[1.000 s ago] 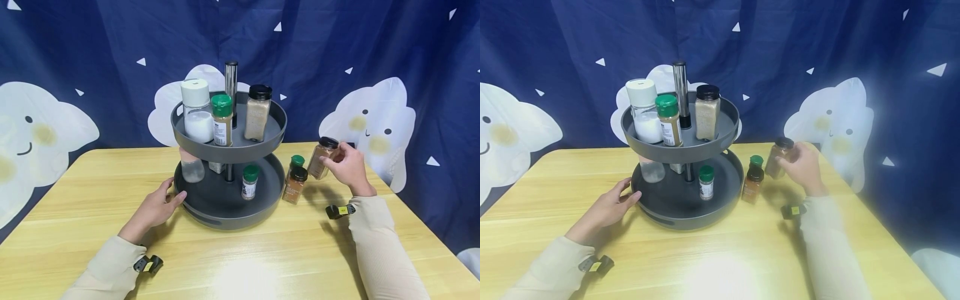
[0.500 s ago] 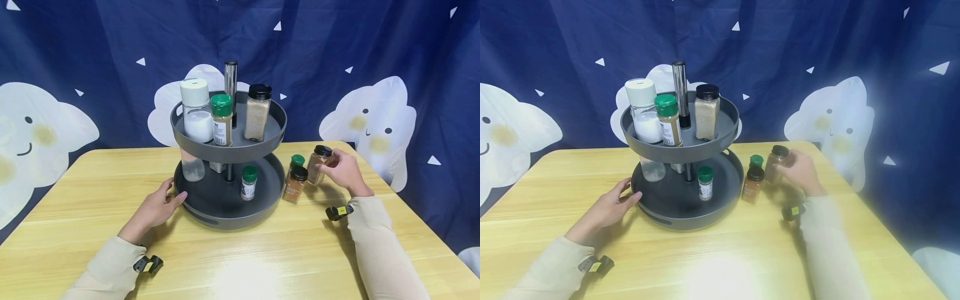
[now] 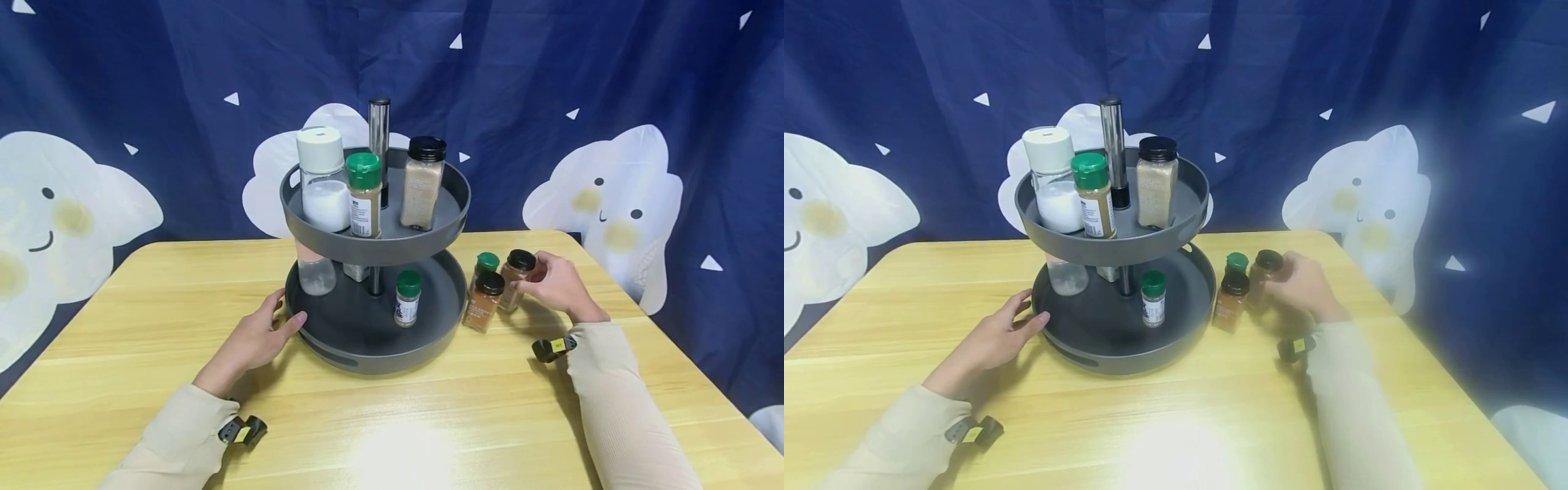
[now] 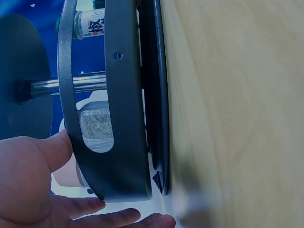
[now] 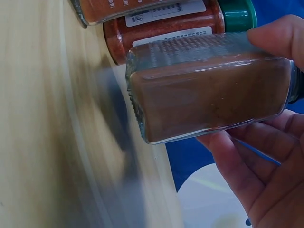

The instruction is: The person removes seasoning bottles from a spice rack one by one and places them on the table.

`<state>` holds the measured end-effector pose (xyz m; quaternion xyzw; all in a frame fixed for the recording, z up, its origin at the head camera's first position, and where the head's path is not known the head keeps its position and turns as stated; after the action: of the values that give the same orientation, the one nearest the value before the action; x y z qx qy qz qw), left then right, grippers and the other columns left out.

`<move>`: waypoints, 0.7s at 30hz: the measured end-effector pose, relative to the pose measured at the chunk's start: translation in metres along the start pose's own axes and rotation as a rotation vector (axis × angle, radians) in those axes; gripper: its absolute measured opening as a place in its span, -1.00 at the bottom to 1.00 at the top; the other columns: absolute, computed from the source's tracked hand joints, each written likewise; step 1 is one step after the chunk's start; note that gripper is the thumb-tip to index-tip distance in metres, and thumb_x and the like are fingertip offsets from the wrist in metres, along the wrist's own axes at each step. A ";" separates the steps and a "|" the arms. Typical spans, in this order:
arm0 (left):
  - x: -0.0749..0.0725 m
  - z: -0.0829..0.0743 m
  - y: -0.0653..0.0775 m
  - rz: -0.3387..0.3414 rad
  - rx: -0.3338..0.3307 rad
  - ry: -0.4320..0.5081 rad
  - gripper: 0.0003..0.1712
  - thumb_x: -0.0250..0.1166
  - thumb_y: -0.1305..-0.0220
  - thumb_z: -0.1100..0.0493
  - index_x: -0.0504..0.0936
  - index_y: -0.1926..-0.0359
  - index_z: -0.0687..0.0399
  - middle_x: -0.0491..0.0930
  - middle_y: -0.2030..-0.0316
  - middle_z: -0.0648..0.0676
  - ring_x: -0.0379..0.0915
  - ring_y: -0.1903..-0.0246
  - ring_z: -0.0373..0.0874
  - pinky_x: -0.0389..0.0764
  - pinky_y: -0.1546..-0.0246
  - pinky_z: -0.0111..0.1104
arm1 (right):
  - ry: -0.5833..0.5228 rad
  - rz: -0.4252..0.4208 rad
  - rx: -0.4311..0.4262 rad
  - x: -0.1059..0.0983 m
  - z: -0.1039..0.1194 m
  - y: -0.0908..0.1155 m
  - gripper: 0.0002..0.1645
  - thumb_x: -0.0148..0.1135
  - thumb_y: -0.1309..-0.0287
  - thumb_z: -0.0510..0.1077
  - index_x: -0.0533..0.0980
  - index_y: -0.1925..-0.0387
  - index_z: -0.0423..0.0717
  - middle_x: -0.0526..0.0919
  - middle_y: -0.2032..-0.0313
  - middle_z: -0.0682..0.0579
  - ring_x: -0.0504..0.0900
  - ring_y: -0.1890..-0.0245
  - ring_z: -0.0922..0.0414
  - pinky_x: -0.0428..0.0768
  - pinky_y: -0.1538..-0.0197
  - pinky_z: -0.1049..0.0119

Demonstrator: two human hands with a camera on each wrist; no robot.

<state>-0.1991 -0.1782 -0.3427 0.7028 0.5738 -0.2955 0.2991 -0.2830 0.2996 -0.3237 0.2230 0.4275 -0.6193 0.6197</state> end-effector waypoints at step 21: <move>0.000 0.001 -0.001 0.000 0.014 0.009 -0.06 -0.08 -0.40 -0.28 -0.16 -0.43 0.31 0.09 -0.32 0.56 0.23 -0.19 0.41 0.29 -0.20 0.20 | 0.030 0.039 -0.023 0.006 -0.002 -0.001 -0.61 0.43 0.14 -0.09 0.42 0.37 -0.19 0.60 0.47 -0.12 0.53 0.43 -0.01 0.47 0.34 0.17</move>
<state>-0.2001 -0.1790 -0.3431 0.7062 0.5732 -0.2963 0.2914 -0.2856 0.2982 -0.3293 0.2334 0.4392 -0.5988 0.6278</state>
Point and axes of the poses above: each hand's wrist, its own y-axis away from the middle knuckle, its own x-axis out of the palm, z = x × y, the point moved 3 cm from there along -y, towards the middle knuckle
